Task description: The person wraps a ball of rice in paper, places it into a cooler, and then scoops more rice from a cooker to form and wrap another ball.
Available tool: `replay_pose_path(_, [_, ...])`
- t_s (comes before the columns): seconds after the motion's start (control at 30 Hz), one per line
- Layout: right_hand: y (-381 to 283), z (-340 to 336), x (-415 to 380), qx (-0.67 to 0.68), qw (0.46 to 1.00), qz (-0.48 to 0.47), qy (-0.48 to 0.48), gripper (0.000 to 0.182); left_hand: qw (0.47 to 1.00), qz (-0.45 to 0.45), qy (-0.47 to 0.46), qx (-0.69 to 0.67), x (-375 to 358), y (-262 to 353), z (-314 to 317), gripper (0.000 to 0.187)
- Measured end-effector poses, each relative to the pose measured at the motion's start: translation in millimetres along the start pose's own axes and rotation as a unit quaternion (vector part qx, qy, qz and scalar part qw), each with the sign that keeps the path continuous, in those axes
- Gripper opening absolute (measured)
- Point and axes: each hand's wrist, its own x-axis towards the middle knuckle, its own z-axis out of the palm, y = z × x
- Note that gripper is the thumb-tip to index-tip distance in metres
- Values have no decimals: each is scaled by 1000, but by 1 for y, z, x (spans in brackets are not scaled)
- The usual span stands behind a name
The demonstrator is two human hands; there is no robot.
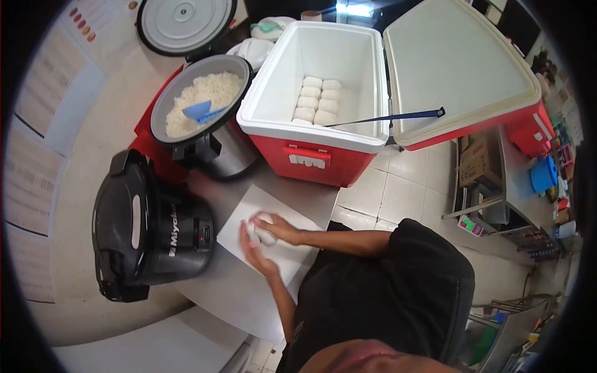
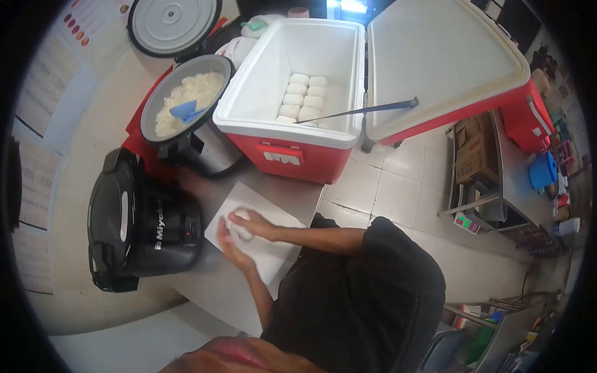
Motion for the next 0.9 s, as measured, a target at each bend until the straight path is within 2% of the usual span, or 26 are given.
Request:
replay_pose_path(0.03, [-1,5,-5,-24,998,51,-2,53,996,34,-44,64,-5,7,11,39])
replay_pose_path(0.07, [18,12,-7,-110,986,-123,16,71,990,50,14,134,-9,14,24,42])
replay_pose_path(0.1, [6,15,-11,-54,994,-94,2,68,990,53,10,133,-8,16,25,42])
replay_pose_path(0.17, [8,17,1,-94,989,-114,22,64,999,5,35,4,-4,17,26,44])
replay_pose_path(0.23, [-20,23,-1,-115,978,-176,-5,62,999,12,31,20,7,34,24,49])
replay_pose_path(0.27, [-21,26,15,-111,962,-248,-10,59,996,73,43,10,17,49,26,52])
replay_pose_path(0.33, [-112,32,-9,-182,951,-228,-99,54,982,169,78,-33,43,82,32,57])
replay_pose_path(0.37, [-137,36,5,-208,907,-352,-102,52,972,203,100,-66,55,89,36,59])
replay_pose_path(0.4, [-177,45,11,-203,896,-381,-102,53,974,177,108,-87,59,80,37,59])
replay_pose_path(0.43, [-230,49,7,-278,880,-379,-71,55,975,152,117,-110,63,69,39,60])
replay_pose_path(0.47, [-275,51,-4,-337,879,-336,-28,61,982,148,42,-107,70,71,38,54])
replay_pose_path(0.5, [-317,52,0,-360,866,-348,-11,70,983,142,39,-106,70,57,30,54])
replay_pose_path(0.53, [-357,44,8,-387,831,-394,-65,67,996,67,-65,8,66,31,22,49])
replay_pose_path(0.57, [-385,29,22,-413,790,-437,-119,63,978,-8,-168,121,57,5,17,45])
replay_pose_path(0.63, [-430,-4,23,-544,777,-297,-110,57,956,-141,-202,158,26,-40,11,38])
replay_pose_path(0.7, [-466,-46,38,-669,730,-92,-108,52,895,-159,-267,319,-17,-105,-4,42])
replay_pose_path(0.73, [-474,-74,53,-717,688,23,-115,51,877,-147,-277,363,-35,-115,-8,46])
replay_pose_path(0.77, [-472,-108,70,-750,636,132,-127,51,856,-131,-290,406,-50,-118,-14,51])
replay_pose_path(0.8, [-460,-147,87,-764,592,214,-144,51,861,-120,-298,395,-58,-115,-18,56])
replay_pose_path(0.9, [-377,-276,129,-801,474,333,-152,62,876,-123,-285,370,-60,-103,-18,56])
